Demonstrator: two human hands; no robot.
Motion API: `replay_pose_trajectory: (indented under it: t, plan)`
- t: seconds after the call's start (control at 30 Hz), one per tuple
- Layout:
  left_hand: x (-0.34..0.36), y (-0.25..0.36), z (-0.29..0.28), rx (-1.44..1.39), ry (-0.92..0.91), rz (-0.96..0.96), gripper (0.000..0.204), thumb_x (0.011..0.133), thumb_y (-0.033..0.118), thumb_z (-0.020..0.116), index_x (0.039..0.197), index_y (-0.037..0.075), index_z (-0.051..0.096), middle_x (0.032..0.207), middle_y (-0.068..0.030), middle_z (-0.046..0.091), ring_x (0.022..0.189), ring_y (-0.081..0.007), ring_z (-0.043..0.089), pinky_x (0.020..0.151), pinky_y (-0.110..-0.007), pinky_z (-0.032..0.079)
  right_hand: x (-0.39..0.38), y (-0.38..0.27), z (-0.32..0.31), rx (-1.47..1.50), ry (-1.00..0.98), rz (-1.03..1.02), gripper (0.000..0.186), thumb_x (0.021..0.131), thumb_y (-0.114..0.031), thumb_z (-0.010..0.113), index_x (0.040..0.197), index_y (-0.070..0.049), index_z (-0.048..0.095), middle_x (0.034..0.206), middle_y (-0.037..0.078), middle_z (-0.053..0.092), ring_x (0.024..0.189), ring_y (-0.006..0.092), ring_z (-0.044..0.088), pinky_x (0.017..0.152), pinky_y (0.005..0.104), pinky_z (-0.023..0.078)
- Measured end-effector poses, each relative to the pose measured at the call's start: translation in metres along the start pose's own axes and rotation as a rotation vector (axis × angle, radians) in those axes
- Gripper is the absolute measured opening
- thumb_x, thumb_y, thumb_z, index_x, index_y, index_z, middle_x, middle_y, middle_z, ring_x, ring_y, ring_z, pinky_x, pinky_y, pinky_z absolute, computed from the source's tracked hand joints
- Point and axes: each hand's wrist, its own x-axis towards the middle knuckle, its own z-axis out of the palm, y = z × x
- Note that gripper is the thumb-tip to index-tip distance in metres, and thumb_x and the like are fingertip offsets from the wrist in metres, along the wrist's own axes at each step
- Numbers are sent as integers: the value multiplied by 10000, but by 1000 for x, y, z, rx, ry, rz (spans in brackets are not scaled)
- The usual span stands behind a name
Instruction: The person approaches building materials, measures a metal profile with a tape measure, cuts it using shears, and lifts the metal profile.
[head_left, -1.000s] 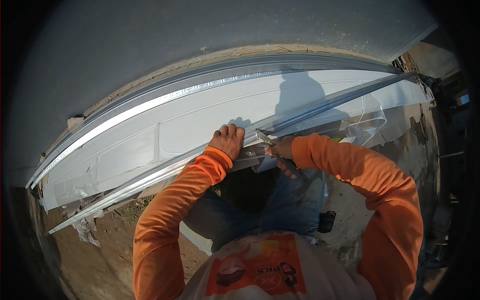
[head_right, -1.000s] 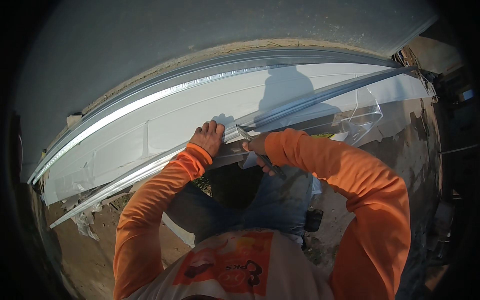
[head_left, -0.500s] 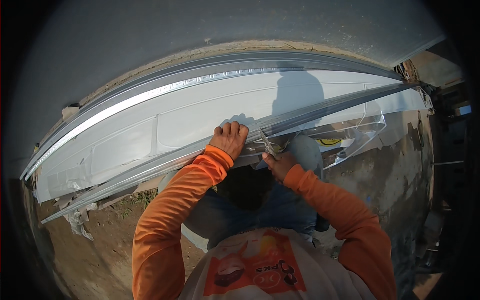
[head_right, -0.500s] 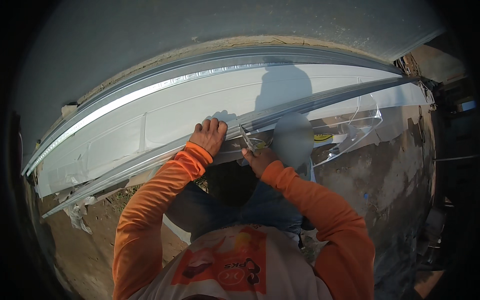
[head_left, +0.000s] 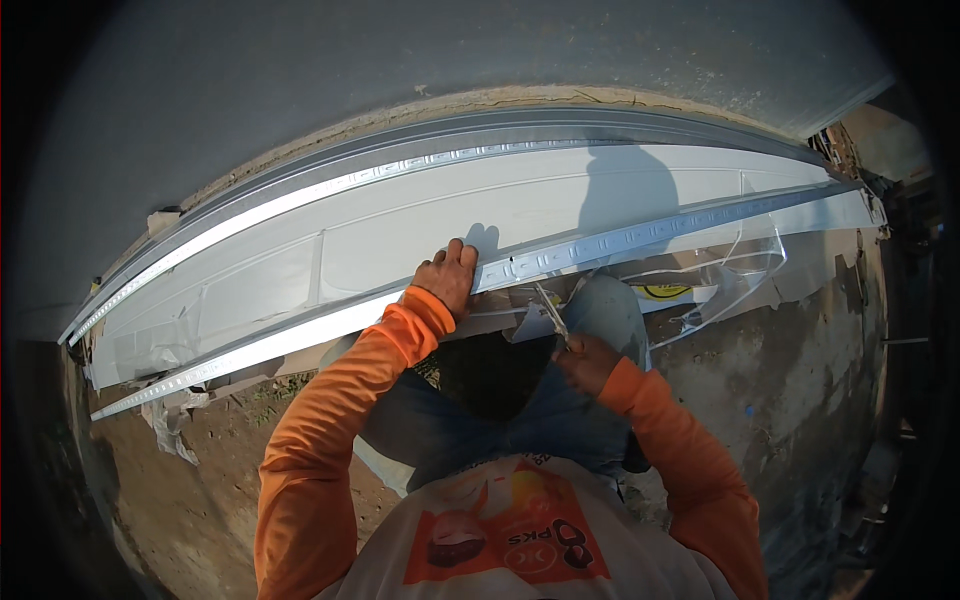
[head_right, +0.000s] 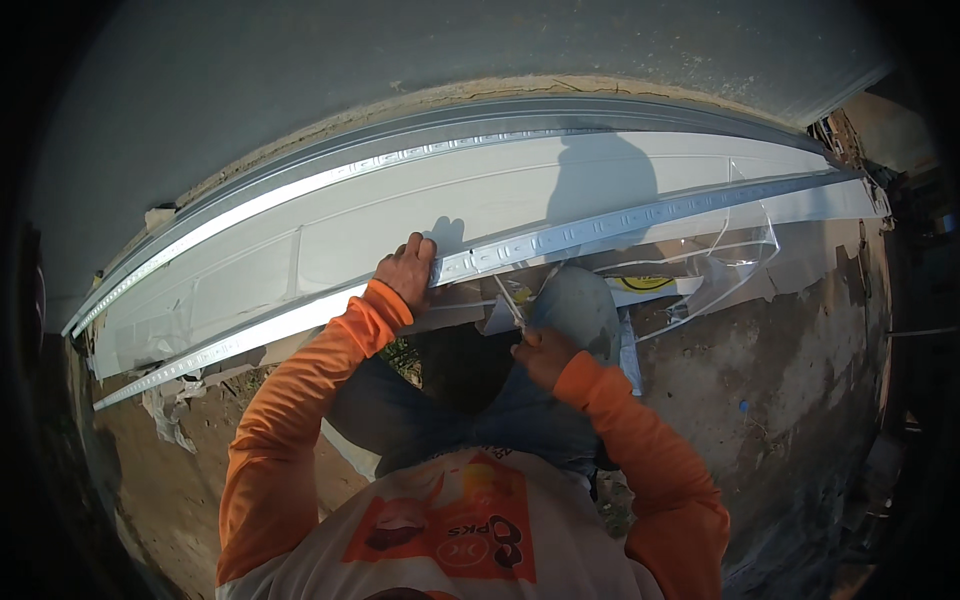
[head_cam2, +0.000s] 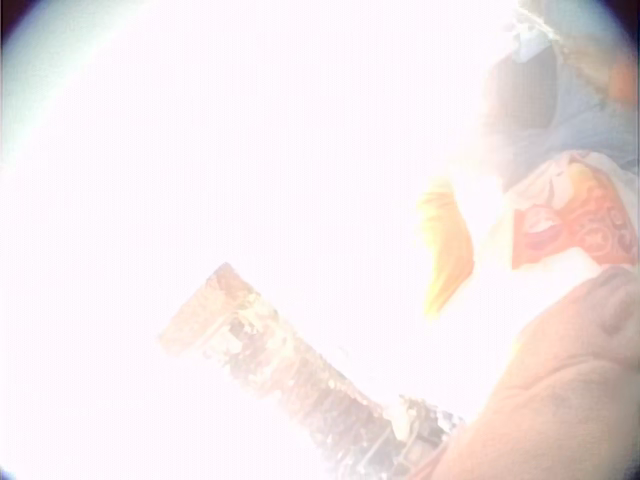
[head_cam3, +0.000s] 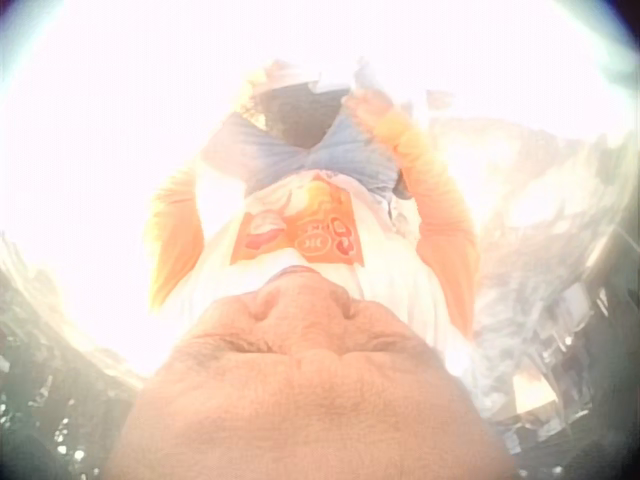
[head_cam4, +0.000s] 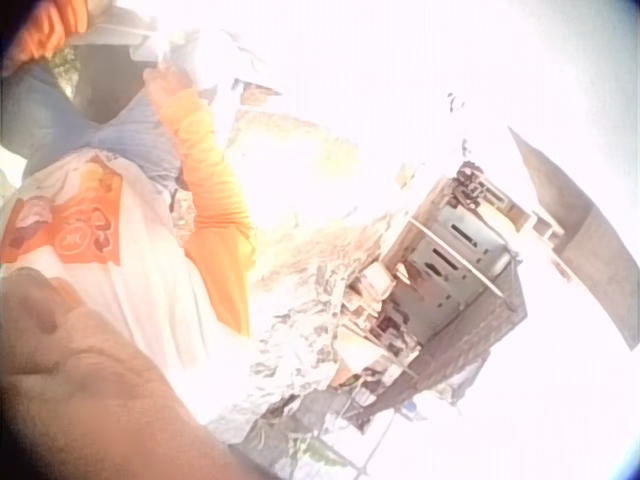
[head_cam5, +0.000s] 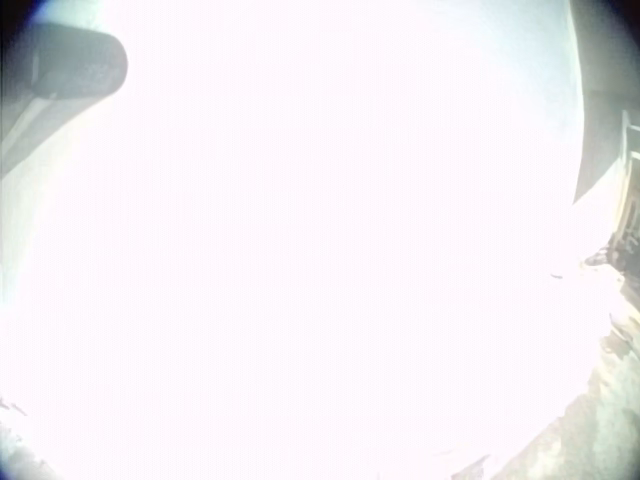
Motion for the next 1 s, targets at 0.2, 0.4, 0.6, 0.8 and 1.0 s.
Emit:
replay_pose_trajectory:
  t: [0.2, 0.4, 0.6, 0.8, 1.0]
  plan:
    - [4, -1, 5, -79, -1, 67, 476, 709, 245, 689, 1006, 16, 396, 974, -165, 484, 807, -339, 610, 667, -382, 529, 12, 12, 18, 372, 6, 163, 206, 796, -209, 569, 730, -20, 518, 615, 60, 515, 547, 166, 511, 551, 322, 434]
    - [3, -7, 13, -100, 73, 117, 420, 741, 276, 640, 993, 20, 423, 932, -166, 506, 799, -337, 611, 673, -388, 526, 22, 7, 20, 213, -96, 109, 208, 838, -231, 509, 870, -28, 542, 752, 32, 525, 653, 117, 525, 524, 263, 430]
    - [6, -8, 14, -95, 37, 116, 439, 760, 285, 617, 1051, 7, 442, 1016, -181, 515, 846, -350, 608, 706, -405, 523, 33, 12, 32, 199, 50, -105, 243, 768, -253, 551, 764, -11, 576, 652, 134, 559, 669, 273, 558, 633, 369, 426]
    - [9, -10, 9, -166, 0, 166, 397, 776, 298, 603, 1019, 5, 488, 947, -172, 529, 801, -359, 601, 659, -426, 523, 60, 25, 46, 78, 257, -222, 240, 758, -248, 577, 779, -9, 575, 665, 150, 567, 685, 318, 557, 674, 381, 439]
    - [6, -11, 18, -103, 63, 162, 410, 776, 295, 605, 1029, 2, 468, 958, -173, 528, 816, -356, 600, 661, -422, 522, 40, -20, 45, 372, 147, 236, 279, 774, -294, 585, 834, -22, 604, 743, 156, 610, 767, 359, 581, 682, 418, 441]
